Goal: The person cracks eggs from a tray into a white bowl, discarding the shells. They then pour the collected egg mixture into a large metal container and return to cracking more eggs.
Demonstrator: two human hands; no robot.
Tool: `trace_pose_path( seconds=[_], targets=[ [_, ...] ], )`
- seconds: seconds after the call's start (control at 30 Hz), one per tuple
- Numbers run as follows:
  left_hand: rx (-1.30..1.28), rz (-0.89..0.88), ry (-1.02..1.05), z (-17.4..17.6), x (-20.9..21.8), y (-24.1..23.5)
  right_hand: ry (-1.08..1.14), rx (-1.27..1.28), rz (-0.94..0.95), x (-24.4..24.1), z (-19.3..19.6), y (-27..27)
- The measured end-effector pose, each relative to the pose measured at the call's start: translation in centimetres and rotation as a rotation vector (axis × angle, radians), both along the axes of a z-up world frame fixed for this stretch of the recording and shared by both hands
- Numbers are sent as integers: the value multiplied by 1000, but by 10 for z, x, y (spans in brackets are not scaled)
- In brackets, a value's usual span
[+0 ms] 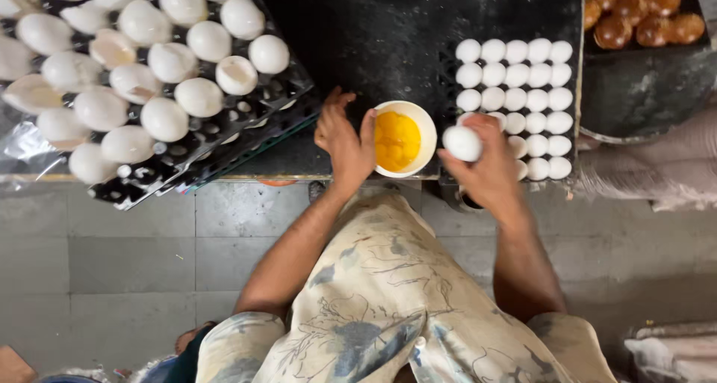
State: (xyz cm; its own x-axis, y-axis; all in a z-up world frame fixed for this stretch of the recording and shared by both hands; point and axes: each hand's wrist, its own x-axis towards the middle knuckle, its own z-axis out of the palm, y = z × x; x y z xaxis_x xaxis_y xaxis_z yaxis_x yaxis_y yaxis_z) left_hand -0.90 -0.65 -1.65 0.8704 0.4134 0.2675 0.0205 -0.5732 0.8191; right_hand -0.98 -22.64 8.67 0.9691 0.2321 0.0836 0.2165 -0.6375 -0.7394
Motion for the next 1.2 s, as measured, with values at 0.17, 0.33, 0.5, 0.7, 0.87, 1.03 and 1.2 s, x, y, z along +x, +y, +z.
trace_pose_path(
  seconds=[0.17, 0.33, 0.5, 0.7, 0.87, 1.03, 1.2],
  targets=[
    [4, -8, -8, -1, 1, 1, 212, -475, -28, -13, -1, -50],
    [-29, 3, 12, -1, -1, 0, 232, -233, -69, -29, -23, -74],
    [-23, -11, 34, -1, -1, 0, 81, 27, -142, -30, -49, -84],
    [-48, -13, 46, -3, -1, -1, -28, -192, -94, -32, -43, -103],
    [-63, -27, 16, -5, -1, 0, -58, -594, -57, -32, -48, -98],
    [-48, -27, 28, -7, -3, 1, -98, -341, -176, -23, -44, -92],
    [-51, -33, -37, -6, 0, 3, 20, 636, -162, -19, -38, -50]
  ],
)
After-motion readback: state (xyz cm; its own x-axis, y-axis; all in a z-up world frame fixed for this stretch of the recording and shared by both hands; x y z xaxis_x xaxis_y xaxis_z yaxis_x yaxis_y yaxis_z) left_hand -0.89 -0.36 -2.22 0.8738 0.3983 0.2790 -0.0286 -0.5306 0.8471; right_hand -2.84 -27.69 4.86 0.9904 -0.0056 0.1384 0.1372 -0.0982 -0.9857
